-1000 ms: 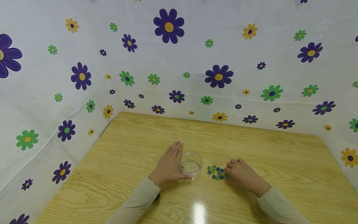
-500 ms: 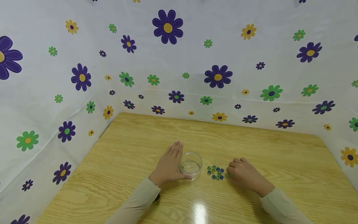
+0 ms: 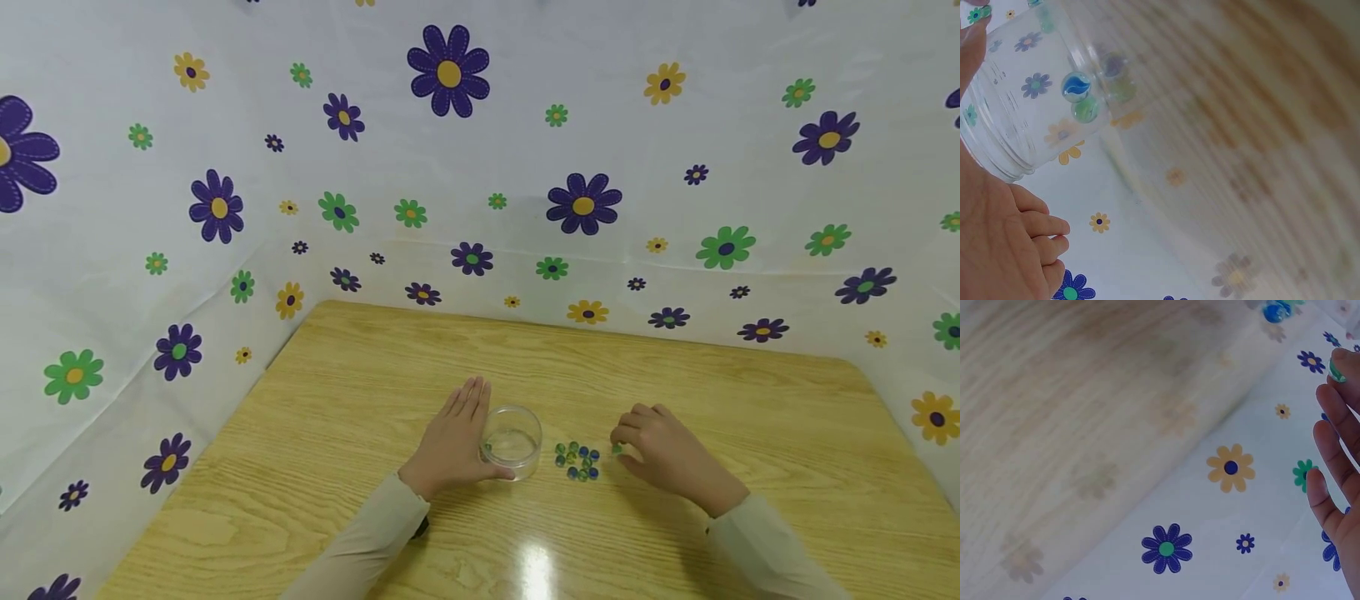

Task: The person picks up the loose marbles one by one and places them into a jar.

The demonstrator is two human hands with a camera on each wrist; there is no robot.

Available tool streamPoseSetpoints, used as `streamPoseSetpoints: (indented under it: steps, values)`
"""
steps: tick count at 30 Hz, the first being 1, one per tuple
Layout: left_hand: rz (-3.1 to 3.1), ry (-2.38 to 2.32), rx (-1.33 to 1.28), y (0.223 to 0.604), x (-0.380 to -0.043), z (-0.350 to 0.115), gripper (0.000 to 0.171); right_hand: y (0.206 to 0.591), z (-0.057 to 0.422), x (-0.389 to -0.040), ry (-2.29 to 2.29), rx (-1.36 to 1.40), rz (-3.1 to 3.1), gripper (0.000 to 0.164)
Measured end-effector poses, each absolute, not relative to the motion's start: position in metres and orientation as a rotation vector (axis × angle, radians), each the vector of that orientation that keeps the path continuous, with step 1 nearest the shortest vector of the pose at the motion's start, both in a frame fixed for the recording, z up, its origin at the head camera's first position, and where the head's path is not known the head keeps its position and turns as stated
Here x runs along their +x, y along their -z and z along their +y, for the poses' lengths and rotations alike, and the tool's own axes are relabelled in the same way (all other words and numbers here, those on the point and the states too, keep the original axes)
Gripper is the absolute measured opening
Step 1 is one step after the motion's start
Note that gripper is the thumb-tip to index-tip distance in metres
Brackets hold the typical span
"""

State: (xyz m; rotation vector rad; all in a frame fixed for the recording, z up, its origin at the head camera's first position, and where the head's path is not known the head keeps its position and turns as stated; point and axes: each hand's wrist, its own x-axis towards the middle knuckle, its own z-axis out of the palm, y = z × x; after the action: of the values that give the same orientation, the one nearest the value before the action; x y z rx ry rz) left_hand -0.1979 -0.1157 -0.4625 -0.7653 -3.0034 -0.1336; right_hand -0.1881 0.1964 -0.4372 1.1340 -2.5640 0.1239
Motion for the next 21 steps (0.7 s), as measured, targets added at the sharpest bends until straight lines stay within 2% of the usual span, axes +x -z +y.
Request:
streamPoseSetpoints:
  steps: [21]
  values:
    - [-2.985,0.074,-0.768,0.463,-0.198,-0.116,0.124,0.388,0.178,-0.200,-0.247,1.135,-2.356,0.023]
